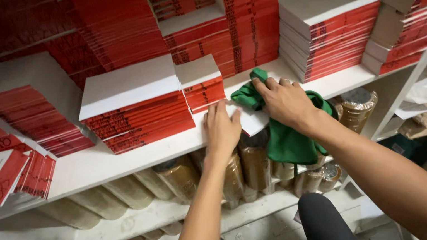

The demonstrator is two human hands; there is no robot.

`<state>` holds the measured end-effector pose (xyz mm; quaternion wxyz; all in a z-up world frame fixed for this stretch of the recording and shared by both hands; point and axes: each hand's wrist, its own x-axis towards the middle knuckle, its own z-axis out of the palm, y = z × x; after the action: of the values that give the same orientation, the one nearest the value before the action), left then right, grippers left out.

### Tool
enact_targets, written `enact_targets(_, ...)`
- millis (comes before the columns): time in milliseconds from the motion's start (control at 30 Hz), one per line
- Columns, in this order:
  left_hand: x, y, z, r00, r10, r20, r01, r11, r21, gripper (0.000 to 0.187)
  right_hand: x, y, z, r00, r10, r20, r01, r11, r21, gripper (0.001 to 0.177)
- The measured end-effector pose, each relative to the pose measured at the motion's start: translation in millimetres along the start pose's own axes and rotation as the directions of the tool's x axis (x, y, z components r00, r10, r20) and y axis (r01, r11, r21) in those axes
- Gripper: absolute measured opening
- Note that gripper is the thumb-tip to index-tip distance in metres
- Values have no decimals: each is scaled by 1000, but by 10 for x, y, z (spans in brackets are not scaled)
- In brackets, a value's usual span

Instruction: The person picks up and wipes individual white notecards with a green cloth before stacking them on a shelf in a stockroom.

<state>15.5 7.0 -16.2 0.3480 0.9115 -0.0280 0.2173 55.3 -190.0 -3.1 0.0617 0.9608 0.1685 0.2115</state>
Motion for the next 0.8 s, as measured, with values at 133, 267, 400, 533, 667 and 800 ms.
enact_targets(133, -105, 221, -614, 934, -62, 352, 82, 996, -44, 86, 16, -43, -70, 976, 170, 137, -175, 984, 28, 74)
enact_targets(267, -162, 360, -767, 863, -97, 495, 142, 988, -54, 124, -271, -485, -574, 1000, 2, -30, -6, 992, -130, 43)
enact_targets(400, -174, 437, -845, 853, -77, 516, 123, 991, -56, 130, -293, -612, -320, 981, -193, -34, 191, 980, -59, 56)
enact_targets(533, -188, 453, -776, 837, -81, 541, 89, 996, 11, 142, -167, -306, -345, 994, -106, 2, 106, 994, -19, 44)
enact_targets(667, -224, 458, -741, 866, -62, 496, 71, 997, -1, 139, -254, -312, -407, 985, -93, -143, 73, 987, -142, 38)
enact_targets(800, -187, 359, -608, 884, -42, 466, 52, 999, -9, 137, -490, -565, -508, 953, -294, -65, 297, 954, 41, 49)
